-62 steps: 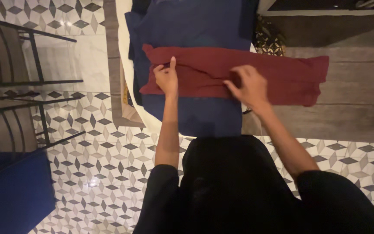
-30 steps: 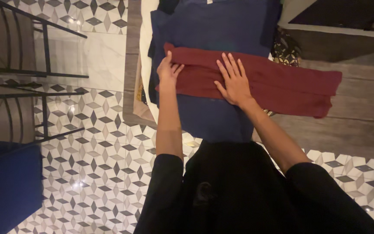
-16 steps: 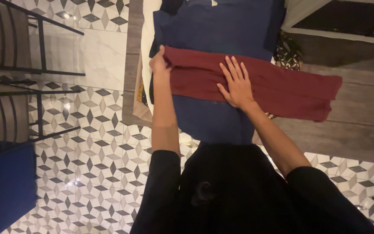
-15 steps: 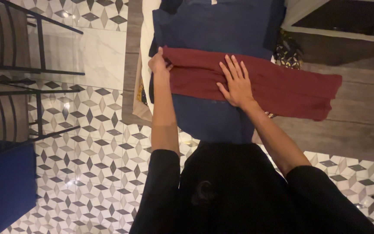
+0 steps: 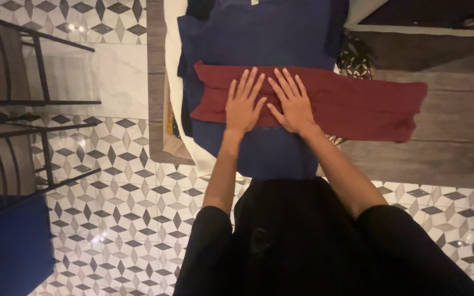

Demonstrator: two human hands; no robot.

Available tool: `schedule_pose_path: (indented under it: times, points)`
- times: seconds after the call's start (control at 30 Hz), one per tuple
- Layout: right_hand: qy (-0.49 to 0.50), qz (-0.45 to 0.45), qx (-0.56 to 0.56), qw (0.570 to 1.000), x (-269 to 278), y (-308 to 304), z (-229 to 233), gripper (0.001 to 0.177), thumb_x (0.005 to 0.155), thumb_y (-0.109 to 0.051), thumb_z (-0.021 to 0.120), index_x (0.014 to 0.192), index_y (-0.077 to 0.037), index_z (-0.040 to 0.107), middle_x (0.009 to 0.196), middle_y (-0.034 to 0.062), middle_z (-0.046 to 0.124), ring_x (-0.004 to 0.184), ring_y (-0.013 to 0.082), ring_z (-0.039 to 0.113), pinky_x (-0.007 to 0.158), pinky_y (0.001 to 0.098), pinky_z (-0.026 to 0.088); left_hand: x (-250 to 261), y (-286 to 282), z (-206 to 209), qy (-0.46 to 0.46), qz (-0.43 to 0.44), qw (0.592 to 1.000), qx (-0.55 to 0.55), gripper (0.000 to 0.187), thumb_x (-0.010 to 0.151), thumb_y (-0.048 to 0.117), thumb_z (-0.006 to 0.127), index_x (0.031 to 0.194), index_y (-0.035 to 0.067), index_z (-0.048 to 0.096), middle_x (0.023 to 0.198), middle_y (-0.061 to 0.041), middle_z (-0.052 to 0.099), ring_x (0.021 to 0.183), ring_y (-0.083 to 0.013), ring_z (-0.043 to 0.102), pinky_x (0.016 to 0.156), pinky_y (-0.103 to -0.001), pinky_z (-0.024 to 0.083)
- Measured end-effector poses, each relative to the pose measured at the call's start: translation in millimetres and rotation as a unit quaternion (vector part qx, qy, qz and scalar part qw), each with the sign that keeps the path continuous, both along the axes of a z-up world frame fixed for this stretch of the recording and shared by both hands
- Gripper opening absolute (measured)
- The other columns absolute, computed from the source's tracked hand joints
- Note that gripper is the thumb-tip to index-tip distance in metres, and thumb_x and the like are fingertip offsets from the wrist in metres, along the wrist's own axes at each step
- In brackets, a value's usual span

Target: The person folds a maroon shirt on top of a stack of other clothing and then places it into a white plastic drawer.

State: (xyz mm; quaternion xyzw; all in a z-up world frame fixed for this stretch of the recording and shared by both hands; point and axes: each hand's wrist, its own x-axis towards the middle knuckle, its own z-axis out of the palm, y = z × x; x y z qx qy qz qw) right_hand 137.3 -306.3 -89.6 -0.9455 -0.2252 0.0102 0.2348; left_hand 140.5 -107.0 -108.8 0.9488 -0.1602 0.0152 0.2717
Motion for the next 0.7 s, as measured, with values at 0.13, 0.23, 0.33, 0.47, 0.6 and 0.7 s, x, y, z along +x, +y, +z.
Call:
schedule_pose_path:
  times: [0.13, 0.23, 0.33, 0.47, 0.6, 0.7]
  points:
    - [0.007, -0.020, -0.009, 1.000, -4.7, -1.5, 2.5, 0.071, 0.102, -0.037, 0.063, 0.162, -0.009, 0.038, 0.172, 0.0122, 0.028, 0.160, 0.0313, 0.020, 0.130, 0.0497, 0.015, 1.4, 29.8, -11.4, -0.027, 0.022, 0.996, 0.081, 0.059, 0.107, 0.041, 0.052, 0.162, 0.026, 0.037, 0.170, -0.002, 0.028, 0.158, -0.0252, 0.024, 0.128, -0.049, 0.019]
    - [0.017, -0.051, 0.002, 0.999, -10.2, -5.5, -0.1, 0.074, 0.102, -0.039, 0.063, 0.164, -0.009, 0.034, 0.172, 0.0108, 0.027, 0.160, 0.0325, 0.018, 0.131, 0.0498, 0.014, -1.7, 44.6, -20.7, -0.022, 0.047, 0.996, 0.073, 0.058, 0.109, 0.041, 0.050, 0.163, 0.026, 0.035, 0.171, -0.003, 0.027, 0.159, -0.0268, 0.022, 0.129, -0.049, 0.020]
    - [0.033, -0.095, 0.015, 0.995, -18.8, -13.0, -9.4, 0.078, 0.103, -0.043, 0.062, 0.166, -0.010, 0.029, 0.173, 0.0108, 0.023, 0.161, 0.0333, 0.014, 0.131, 0.0492, 0.014, -4.9, 53.0, -28.5, -0.013, 0.060, 0.995, 0.080, 0.058, 0.111, 0.041, 0.047, 0.164, 0.024, 0.033, 0.172, -0.004, 0.026, 0.159, -0.0266, 0.022, 0.128, -0.051, 0.019]
    - [0.074, -0.157, -0.003, 0.985, -37.0, -39.7, -26.7, 0.081, 0.105, -0.051, 0.055, 0.167, -0.011, 0.021, 0.174, 0.0103, 0.017, 0.161, 0.0302, 0.011, 0.130, 0.0501, 0.010, -11.0, 54.4, -28.1, 0.002, 0.115, 0.984, 0.133, 0.059, 0.109, 0.038, 0.045, 0.164, 0.018, 0.033, 0.170, -0.002, 0.028, 0.158, -0.0246, 0.023, 0.125, -0.060, 0.013]
    - [0.124, -0.263, 0.027, 0.956, -64.9, -75.5, -46.4, 0.080, 0.106, -0.052, 0.049, 0.167, -0.011, 0.019, 0.174, 0.0124, 0.014, 0.161, 0.0310, 0.009, 0.129, 0.0490, 0.009, -18.2, 41.7, -17.7, -0.035, 0.166, 0.974, 0.151, 0.058, 0.110, 0.029, 0.045, 0.163, 0.009, 0.035, 0.170, -0.004, 0.031, 0.158, -0.0286, 0.023, 0.125, -0.062, 0.011]
    - [0.132, -0.302, 0.021, 0.944, -81.9, -89.3, -54.4, 0.076, 0.110, -0.047, 0.044, 0.166, -0.005, 0.017, 0.175, 0.0126, 0.015, 0.161, 0.0320, 0.010, 0.129, 0.0508, 0.009, -16.8, 5.1, 0.0, -0.072, 0.229, 0.966, 0.097, 0.055, 0.105, 0.022, 0.050, 0.156, 0.005, 0.039, 0.165, -0.011, 0.034, 0.161, -0.0338, 0.023, 0.132, -0.059, 0.013]
